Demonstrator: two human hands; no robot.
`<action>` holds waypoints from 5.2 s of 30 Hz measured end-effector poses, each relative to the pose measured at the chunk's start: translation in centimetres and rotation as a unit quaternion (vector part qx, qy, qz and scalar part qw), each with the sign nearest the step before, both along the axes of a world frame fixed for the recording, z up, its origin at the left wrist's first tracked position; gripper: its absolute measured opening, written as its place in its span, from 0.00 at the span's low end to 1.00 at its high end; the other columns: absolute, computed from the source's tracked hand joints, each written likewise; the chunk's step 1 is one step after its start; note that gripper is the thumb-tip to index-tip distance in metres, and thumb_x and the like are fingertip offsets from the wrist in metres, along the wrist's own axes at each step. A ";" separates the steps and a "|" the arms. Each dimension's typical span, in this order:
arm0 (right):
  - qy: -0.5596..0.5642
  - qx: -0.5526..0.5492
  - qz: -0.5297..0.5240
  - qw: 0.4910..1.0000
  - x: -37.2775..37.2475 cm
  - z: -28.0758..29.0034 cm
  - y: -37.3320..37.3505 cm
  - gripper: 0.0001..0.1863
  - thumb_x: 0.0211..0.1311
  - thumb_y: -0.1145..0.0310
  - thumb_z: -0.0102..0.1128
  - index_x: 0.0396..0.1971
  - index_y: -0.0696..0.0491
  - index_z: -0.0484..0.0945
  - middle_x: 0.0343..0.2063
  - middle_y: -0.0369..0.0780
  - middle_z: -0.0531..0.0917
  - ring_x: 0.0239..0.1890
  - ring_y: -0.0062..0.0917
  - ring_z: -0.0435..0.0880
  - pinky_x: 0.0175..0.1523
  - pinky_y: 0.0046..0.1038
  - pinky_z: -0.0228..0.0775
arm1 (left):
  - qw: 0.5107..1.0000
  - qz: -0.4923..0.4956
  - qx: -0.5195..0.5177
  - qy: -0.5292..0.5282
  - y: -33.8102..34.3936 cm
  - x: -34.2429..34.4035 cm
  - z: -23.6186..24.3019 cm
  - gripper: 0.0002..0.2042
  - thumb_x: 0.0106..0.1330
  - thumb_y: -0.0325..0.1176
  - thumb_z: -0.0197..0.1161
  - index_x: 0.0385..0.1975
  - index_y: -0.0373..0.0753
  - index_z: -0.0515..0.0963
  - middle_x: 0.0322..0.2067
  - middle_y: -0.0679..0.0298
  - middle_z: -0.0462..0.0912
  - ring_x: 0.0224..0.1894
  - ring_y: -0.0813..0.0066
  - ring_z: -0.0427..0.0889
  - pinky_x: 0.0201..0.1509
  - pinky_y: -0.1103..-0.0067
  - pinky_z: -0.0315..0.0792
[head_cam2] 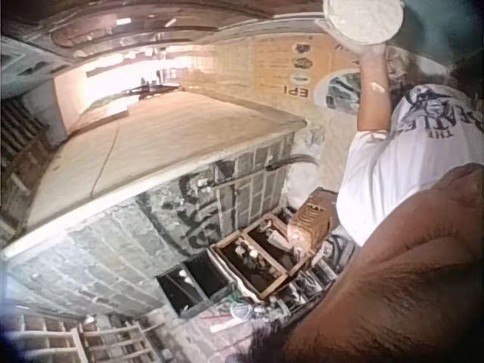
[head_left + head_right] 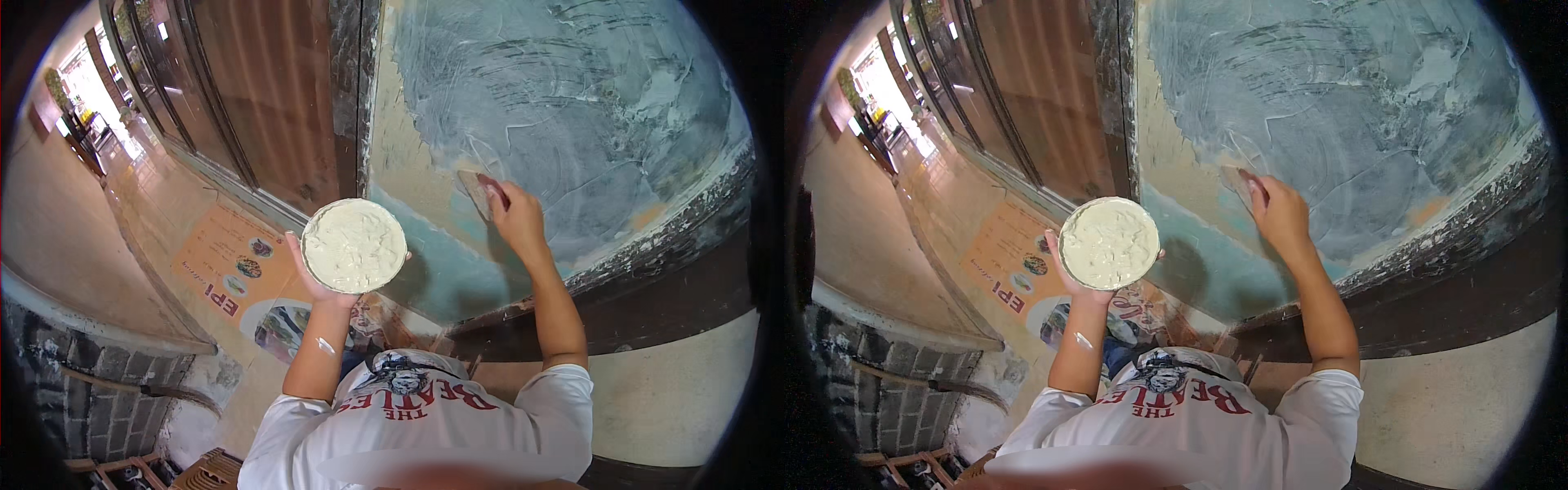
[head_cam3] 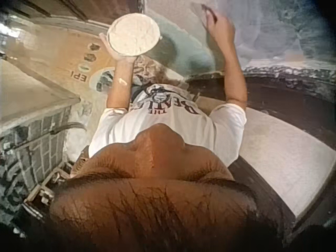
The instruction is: The person applies wall putty to a wall surface using a hand scraper to smooth it.
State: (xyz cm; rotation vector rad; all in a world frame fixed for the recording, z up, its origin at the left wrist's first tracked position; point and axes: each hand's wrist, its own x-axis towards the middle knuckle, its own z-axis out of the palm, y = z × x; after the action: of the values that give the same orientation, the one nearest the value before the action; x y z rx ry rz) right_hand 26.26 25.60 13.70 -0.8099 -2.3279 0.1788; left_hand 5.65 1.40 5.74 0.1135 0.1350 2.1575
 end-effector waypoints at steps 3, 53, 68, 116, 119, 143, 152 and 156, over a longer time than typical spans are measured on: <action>0.029 -0.004 0.011 1.000 0.9 2.7 -1.9 0.08 0.67 0.68 0.62 0.39 0.57 0.84 0.25 0.46 0.85 0.28 0.38 0.85 0.35 0.35 0.75 | 1.000 -0.011 0.003 -0.001 0.2 0.4 0.5 0.45 0.67 0.76 0.38 0.71 0.43 0.66 0.72 0.50 0.63 0.69 0.36 0.65 0.65 0.30 0.58; -0.009 0.239 0.300 0.924 3.1 8.3 -7.1 0.16 0.49 0.77 0.66 0.42 0.57 0.85 0.44 0.41 0.86 0.53 0.41 0.85 0.55 0.37 0.81 | 0.989 -0.063 0.122 0.059 1.3 1.6 6.2 0.43 0.72 0.71 0.38 0.70 0.37 0.67 0.70 0.49 0.68 0.68 0.45 0.70 0.73 0.52 0.64; -0.040 0.246 0.331 0.910 2.4 7.6 -7.4 0.16 0.50 0.72 0.65 0.42 0.55 0.85 0.46 0.38 0.85 0.55 0.41 0.84 0.56 0.34 0.82 | 0.985 -0.087 0.135 0.055 2.1 2.0 6.1 0.44 0.72 0.71 0.35 0.70 0.35 0.66 0.68 0.47 0.70 0.68 0.45 0.71 0.72 0.53 0.65; 0.057 0.199 0.254 0.945 0.5 5.9 -6.9 0.20 0.44 0.88 0.62 0.42 0.63 0.84 0.41 0.47 0.86 0.50 0.46 0.85 0.55 0.40 0.80 | 0.985 -0.150 0.082 0.029 1.2 5.1 6.5 0.46 0.70 0.74 0.35 0.70 0.36 0.66 0.67 0.49 0.71 0.66 0.47 0.73 0.71 0.54 0.67; 0.080 0.200 0.257 0.942 -0.1 5.9 -6.7 0.18 0.45 0.88 0.62 0.40 0.62 0.84 0.39 0.46 0.86 0.46 0.45 0.86 0.52 0.39 0.81 | 0.985 -0.149 0.080 0.024 1.3 5.2 5.9 0.45 0.71 0.73 0.36 0.69 0.36 0.67 0.66 0.49 0.73 0.65 0.48 0.75 0.70 0.55 0.68; 0.025 0.027 0.016 0.999 -1.9 -1.4 -0.8 0.07 0.67 0.67 0.59 0.39 0.53 0.81 0.35 0.43 0.84 0.37 0.45 0.83 0.39 0.43 0.74 | 0.983 0.017 0.172 0.064 -2.5 -1.9 2.5 0.41 0.72 0.70 0.39 0.68 0.38 0.69 0.69 0.52 0.70 0.68 0.48 0.70 0.72 0.51 0.64; 0.050 0.061 0.002 0.997 -4.7 -1.1 -0.7 0.08 0.69 0.66 0.59 0.38 0.53 0.82 0.34 0.44 0.83 0.34 0.46 0.83 0.38 0.42 0.73 | 0.996 0.088 0.029 0.012 -2.6 -3.6 2.4 0.42 0.72 0.71 0.39 0.68 0.39 0.69 0.69 0.52 0.69 0.68 0.46 0.69 0.72 0.50 0.64; 0.049 0.051 0.006 0.997 -4.5 -0.4 -1.3 0.08 0.68 0.66 0.59 0.39 0.53 0.82 0.33 0.44 0.83 0.35 0.45 0.83 0.39 0.42 0.74 | 0.997 0.054 0.046 0.038 -2.6 -3.7 2.4 0.43 0.71 0.72 0.39 0.70 0.40 0.67 0.71 0.52 0.67 0.69 0.45 0.68 0.72 0.49 0.62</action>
State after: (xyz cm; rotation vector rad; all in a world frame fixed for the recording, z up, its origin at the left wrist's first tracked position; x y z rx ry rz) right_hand 21.78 24.28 13.31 -0.7222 -2.2301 0.1022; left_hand 1.98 -1.21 8.11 0.2473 0.0884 2.2690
